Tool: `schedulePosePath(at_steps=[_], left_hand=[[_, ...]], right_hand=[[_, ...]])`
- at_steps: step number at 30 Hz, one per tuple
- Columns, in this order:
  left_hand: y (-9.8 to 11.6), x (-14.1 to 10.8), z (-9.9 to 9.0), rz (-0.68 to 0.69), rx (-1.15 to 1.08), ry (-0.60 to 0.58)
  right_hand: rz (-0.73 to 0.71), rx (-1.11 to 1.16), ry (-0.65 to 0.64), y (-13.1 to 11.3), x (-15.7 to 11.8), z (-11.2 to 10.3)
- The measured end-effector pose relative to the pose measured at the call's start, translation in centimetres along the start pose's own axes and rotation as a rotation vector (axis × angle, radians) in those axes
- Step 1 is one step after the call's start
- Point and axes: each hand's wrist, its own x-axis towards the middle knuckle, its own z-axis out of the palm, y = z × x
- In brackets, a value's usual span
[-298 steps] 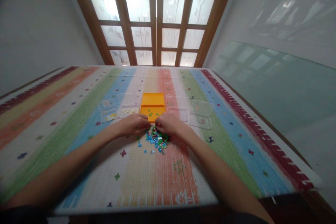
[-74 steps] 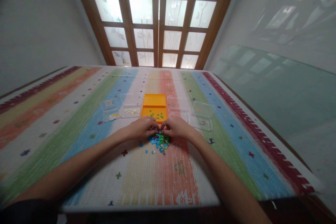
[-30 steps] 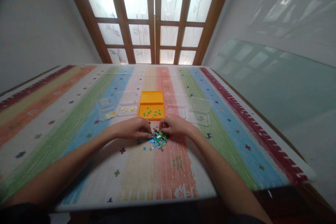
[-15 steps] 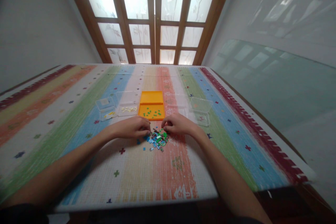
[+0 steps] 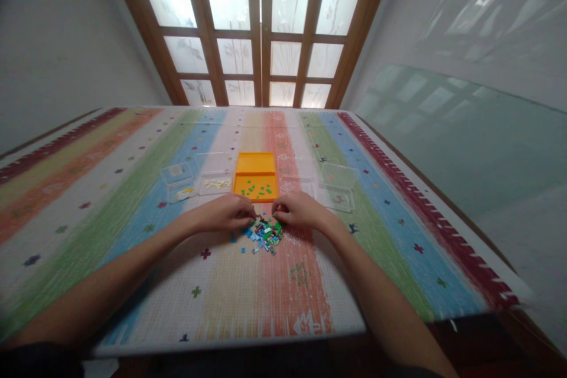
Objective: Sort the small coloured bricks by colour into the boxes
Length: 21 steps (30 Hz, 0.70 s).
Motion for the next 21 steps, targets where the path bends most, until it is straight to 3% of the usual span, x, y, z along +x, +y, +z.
schedulePosePath(at_steps=[8, 16, 21], left_hand=[[-0.05, -0.04, 0.07, -0.013, -0.026, 0.004], [-0.47, 0.11, 0.03, -0.054, 0.008, 0.065], [-0.86, 0.26, 0.18, -0.029, 0.019, 0.078]], right_hand=[[0.003, -0.050, -0.027, -0.20, 0.04, 0.21], [0.043, -0.121, 0.115, 0.07, 0.32, 0.64], [0.007, -0.030, 0.044, -0.11, 0.32, 0.75]])
